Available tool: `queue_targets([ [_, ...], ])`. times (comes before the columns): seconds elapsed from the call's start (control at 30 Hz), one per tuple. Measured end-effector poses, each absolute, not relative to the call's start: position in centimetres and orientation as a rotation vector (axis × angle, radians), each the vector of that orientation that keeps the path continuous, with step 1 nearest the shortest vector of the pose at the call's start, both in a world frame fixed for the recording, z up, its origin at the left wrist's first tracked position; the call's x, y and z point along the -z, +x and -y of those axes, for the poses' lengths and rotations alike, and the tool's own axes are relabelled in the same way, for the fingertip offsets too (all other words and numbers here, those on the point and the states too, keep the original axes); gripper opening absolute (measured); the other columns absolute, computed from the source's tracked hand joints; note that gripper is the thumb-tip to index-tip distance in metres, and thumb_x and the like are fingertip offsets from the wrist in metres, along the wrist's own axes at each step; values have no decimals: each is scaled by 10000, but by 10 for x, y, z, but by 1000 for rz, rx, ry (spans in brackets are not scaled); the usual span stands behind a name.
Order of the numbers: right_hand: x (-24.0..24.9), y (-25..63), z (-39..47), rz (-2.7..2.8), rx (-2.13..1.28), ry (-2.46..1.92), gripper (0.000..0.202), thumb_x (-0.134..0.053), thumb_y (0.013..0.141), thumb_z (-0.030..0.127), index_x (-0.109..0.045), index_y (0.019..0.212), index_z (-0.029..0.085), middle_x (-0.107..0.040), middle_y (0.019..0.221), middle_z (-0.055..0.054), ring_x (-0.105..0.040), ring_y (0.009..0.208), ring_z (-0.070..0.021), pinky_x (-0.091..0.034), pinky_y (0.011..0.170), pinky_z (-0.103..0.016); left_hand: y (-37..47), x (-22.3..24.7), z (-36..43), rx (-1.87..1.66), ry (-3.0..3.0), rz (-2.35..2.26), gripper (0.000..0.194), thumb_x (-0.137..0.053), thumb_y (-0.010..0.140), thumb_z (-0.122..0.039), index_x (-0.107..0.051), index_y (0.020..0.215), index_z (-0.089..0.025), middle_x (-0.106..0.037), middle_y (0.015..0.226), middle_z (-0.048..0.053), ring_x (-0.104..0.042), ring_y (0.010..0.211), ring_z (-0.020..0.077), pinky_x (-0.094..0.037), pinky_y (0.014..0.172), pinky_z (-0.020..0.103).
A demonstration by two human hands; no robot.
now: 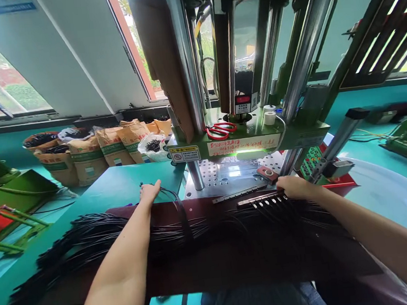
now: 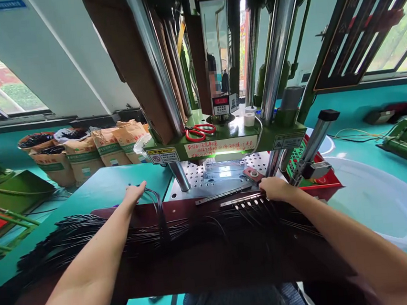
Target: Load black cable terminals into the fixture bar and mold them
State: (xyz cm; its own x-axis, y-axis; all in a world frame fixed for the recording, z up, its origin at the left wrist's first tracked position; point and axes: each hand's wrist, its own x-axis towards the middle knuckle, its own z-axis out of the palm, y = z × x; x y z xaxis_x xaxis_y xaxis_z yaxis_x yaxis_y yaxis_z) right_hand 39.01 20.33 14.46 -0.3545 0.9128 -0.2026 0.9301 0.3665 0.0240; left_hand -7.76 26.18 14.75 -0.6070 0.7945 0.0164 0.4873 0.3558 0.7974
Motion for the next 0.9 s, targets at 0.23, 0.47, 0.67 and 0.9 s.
queue_targets([
  [0.23, -144, 403, -185, -2474, 156, 1581, 383, -437, 718, 14, -631, 994, 196, -623, 961, -83, -582, 909, -224, -366, 732, -289, -17, -181, -227, -1402, 1449, -1915, 215, -528, 758, -217, -553, 964, -158, -577, 997, 93, -517, 943, 232, -387, 827, 321],
  [0.47, -184, 397, -192, -2421, 356, 1665, 367, -480, 585, 1, -669, 843, 181, -656, 853, -64, -588, 799, -210, -353, 615, -259, 140, -158, -75, -794, 1624, -643, 156, -759, 550, -232, -657, 668, -219, -571, 670, 54, -527, 846, 280, -332, 897, 363],
  [0.67, -206, 394, -200, -2392, 401, 1938, 320, -466, 585, 29, -665, 799, 159, -660, 753, -61, -580, 716, -203, -332, 557, -257, 194, -129, -95, -499, 1649, -809, 310, -705, 591, -491, -554, 548, -224, -484, 502, 0, -546, 646, 221, -415, 700, 335],
  [0.9, -214, 380, -235, -2535, 611, 2003, 137, -574, 585, 41, -631, 667, 134, -601, 639, 10, -551, 640, -140, -359, 528, -215, 216, -132, -139, -356, 893, -637, 410, -741, 580, -453, -573, 770, -131, -637, 714, 51, -604, 627, 145, -421, 639, 271],
])
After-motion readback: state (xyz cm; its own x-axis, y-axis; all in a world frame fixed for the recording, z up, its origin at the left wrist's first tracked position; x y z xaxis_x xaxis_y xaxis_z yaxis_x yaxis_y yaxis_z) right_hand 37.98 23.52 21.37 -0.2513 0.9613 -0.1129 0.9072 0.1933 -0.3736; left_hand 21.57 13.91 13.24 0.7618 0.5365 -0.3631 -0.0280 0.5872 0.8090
